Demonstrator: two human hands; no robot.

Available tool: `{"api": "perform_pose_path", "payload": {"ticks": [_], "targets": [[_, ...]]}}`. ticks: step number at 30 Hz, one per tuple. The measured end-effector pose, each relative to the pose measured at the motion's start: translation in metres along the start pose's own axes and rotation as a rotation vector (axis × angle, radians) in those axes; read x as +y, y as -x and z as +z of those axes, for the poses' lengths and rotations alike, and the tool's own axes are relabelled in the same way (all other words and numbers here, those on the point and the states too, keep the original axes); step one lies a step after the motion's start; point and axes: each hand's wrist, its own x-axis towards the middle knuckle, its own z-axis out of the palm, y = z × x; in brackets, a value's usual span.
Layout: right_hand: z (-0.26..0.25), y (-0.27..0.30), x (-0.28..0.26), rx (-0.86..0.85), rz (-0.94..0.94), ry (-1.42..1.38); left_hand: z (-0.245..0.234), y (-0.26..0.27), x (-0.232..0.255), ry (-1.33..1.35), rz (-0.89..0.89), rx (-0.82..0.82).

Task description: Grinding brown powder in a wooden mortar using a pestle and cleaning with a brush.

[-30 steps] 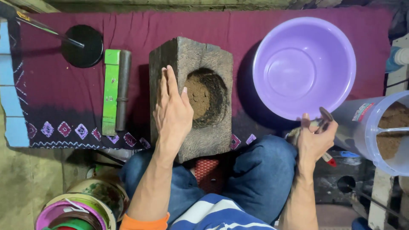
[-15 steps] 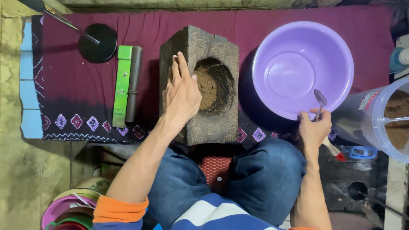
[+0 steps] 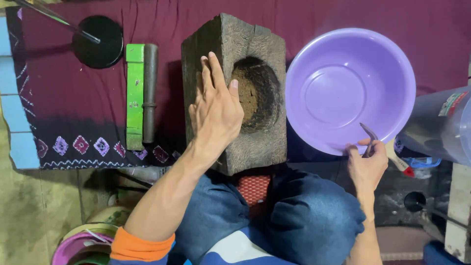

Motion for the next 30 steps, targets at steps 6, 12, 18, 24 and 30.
{"api": "perform_pose_path", "payload": {"ticks": [6, 12, 18, 24, 30], "targets": [[-0.005, 0.017, -0.049, -0.061, 0.055, -0.011, -0.003, -0.004, -0.004, -0.024, 0.002, -0.003], [-0.010, 0.014, -0.007, 0.119, -0.109, 0.106, 0.010, -0.007, -0.021, 0.053, 0.100, 0.056], [-0.025, 0.017, -0.075, -0.136, -0.338, 0.046, 0.021, -0.004, -0.034, 0.289, 0.202, 0.111], [0.020, -0.040, -0.151, -0.425, -1.151, 0.245, 0.027, -0.002, -0.033, 0.435, 0.293, 0.190], [0.094, -0.058, -0.198, -0.431, -1.485, 0.461, -0.001, -0.014, -0.023, 0.193, 0.317, 0.039]]}}
